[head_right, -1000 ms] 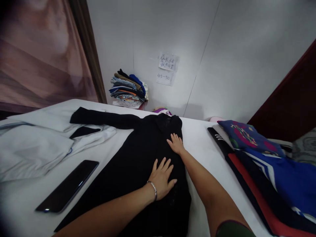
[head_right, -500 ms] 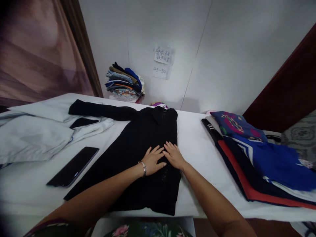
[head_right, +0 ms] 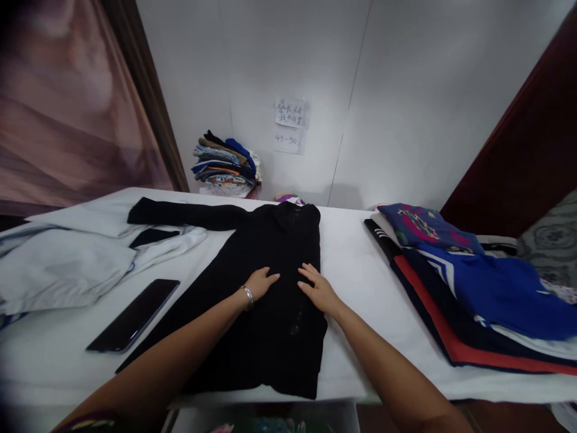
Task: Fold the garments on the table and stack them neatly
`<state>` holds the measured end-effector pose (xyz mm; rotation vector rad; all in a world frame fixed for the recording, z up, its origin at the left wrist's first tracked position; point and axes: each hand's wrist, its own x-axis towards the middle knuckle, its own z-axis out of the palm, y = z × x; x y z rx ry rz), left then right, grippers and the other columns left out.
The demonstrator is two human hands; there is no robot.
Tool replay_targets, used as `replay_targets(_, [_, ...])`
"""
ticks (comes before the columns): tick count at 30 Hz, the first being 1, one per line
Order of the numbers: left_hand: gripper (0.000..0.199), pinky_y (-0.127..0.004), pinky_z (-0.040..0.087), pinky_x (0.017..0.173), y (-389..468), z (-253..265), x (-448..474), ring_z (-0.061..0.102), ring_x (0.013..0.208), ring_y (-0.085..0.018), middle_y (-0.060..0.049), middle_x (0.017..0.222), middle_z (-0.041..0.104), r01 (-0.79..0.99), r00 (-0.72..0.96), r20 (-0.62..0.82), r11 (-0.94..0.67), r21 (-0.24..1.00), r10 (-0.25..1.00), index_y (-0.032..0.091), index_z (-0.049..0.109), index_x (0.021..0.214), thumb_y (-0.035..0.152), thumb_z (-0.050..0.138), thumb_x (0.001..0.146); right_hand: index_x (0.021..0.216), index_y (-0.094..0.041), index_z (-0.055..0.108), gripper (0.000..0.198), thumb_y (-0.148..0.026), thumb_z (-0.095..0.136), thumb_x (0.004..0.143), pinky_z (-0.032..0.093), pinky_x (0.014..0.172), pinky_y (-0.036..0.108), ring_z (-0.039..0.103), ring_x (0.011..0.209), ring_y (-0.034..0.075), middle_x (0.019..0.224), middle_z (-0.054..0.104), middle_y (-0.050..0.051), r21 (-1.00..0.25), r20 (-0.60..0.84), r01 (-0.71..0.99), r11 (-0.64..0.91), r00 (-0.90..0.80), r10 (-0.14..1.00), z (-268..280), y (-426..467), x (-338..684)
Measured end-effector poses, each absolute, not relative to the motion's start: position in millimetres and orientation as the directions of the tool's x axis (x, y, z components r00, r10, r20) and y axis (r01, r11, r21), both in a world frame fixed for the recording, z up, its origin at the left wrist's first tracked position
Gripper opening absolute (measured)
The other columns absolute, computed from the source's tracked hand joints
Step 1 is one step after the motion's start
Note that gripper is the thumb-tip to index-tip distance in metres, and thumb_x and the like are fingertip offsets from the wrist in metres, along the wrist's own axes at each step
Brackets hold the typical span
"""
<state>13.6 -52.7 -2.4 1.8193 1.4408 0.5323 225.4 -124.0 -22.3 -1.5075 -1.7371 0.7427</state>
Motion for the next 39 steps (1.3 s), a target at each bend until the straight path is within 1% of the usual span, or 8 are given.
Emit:
replay_targets(3, [0.017, -0.026, 0.043, 0.067, -60, -5, 9, 0.064, 0.08, -0.019, -0.006, 0.08, 0.067, 0.667, 0.29, -0.122, -0.109, 0.737, 0.949, 0.015, 0.061, 0.085, 0.03, 0.052, 0.089, 0.139, -0.025, 0.05, 0.059, -0.049, 0.054, 0.086, 0.021, 0.119, 0.041, 0.023, 0.145, 0.021, 0.154, 0.033, 0.005, -0.755, 0.134, 0.651, 0.079, 0.035, 0.99, -20, -95, 233])
replay_targets(7, [0.021, -0.026, 0.033, 0.059, -68, -8, 6, 0.055, 0.065, -0.015, 0.001, 0.063, 0.052, 0.707, 0.278, -0.086, -0.143, 0.693, 0.957, 0.02, 0.049, 0.071, 0.031, 0.052, 0.088, 0.144, -0.018, 0.042, 0.061, -0.041, 0.052, 0.088, 0.025, 0.118, 0.035, 0.027, 0.144, 0.019, 0.156, 0.03, 0.008, -0.667, 0.106, 0.742, -0.067, 0.184, 0.977, -18, -48, 241])
replay_targets(18, [0.037, -0.026, 0.022, 0.05, -56, -17, 1, 0.032, 0.051, -0.01, 0.006, 0.054, 0.031, 0.522, 0.354, -0.194, -0.022, 0.853, 0.915, 0.021, 0.029, 0.055, 0.032, 0.053, 0.081, 0.145, -0.011, 0.038, 0.059, -0.038, 0.042, 0.092, 0.034, 0.11, 0.034, 0.044, 0.134, 0.025, 0.146, 0.046, 0.015, -0.559, 0.094, 0.788, -0.256, 0.367, 0.925, 0, 66, 265])
replay_targets(22, [0.034, -0.025, 0.021, 0.049, -57, -14, -2, 0.033, 0.052, -0.009, 0.006, 0.054, 0.03, 0.43, 0.322, -0.207, 0.052, 0.901, 0.924, 0.02, 0.029, 0.054, 0.026, 0.051, 0.079, 0.146, -0.015, 0.037, 0.057, -0.039, 0.039, 0.094, 0.033, 0.111, 0.036, 0.041, 0.136, 0.023, 0.148, 0.043, 0.012, -0.498, 0.088, 0.825, -0.268, 0.355, 0.931, -3, 91, 262])
replay_targets(26, [0.031, -0.025, 0.021, 0.046, -60, -10, -2, 0.035, 0.047, -0.009, 0.005, 0.05, 0.033, 0.421, 0.359, -0.332, 0.166, 0.892, 0.872, 0.02, 0.033, 0.052, 0.02, 0.05, 0.078, 0.14, -0.018, 0.047, 0.053, -0.041, 0.041, 0.093, 0.035, 0.108, 0.047, 0.043, 0.133, 0.03, 0.147, 0.044, 0.014, -0.418, 0.058, 0.856, -0.304, 0.359, 0.932, -12, 98, 256])
replay_targets(32, [0.037, -0.026, 0.019, 0.046, -62, -7, 0, 0.03, 0.045, -0.007, 0.006, 0.048, 0.03, 0.491, 0.36, -0.33, 0.124, 0.862, 0.873, 0.019, 0.028, 0.05, 0.021, 0.053, 0.078, 0.128, -0.019, 0.058, 0.046, -0.042, 0.034, 0.096, 0.022, 0.113, 0.05, 0.022, 0.143, 0.03, 0.152, 0.034, 0.012, -0.301, 0.186, 0.912, -0.277, 0.342, 0.921, 9, 101, 247])
replay_targets(36, [0.037, -0.026, 0.02, 0.046, -61, -10, 1, 0.032, 0.046, -0.008, 0.006, 0.049, 0.031, 0.523, 0.38, -0.302, 0.066, 0.85, 0.874, 0.019, 0.028, 0.05, 0.025, 0.052, 0.078, 0.115, -0.013, 0.067, 0.065, -0.062, 0.032, 0.092, 0.036, 0.104, 0.045, 0.047, 0.126, 0.033, 0.128, 0.058, 0.02, -0.27, 0.123, 0.924, -0.272, 0.313, 0.942, 29, 119, 232])
replay_targets(39, [0.035, -0.026, 0.021, 0.046, -60, -12, 0, 0.035, 0.048, -0.009, 0.005, 0.05, 0.032, 0.53, 0.391, -0.289, 0.043, 0.847, 0.874, 0.019, 0.031, 0.05, 0.027, 0.05, 0.078, 0.115, -0.008, 0.067, 0.07, -0.068, 0.049, 0.082, 0.046, 0.091, 0.042, 0.059, 0.111, 0.035, 0.117, 0.064, 0.023, -0.259, 0.017, 0.916, -0.305, 0.32, 0.947, 31, 131, 221])
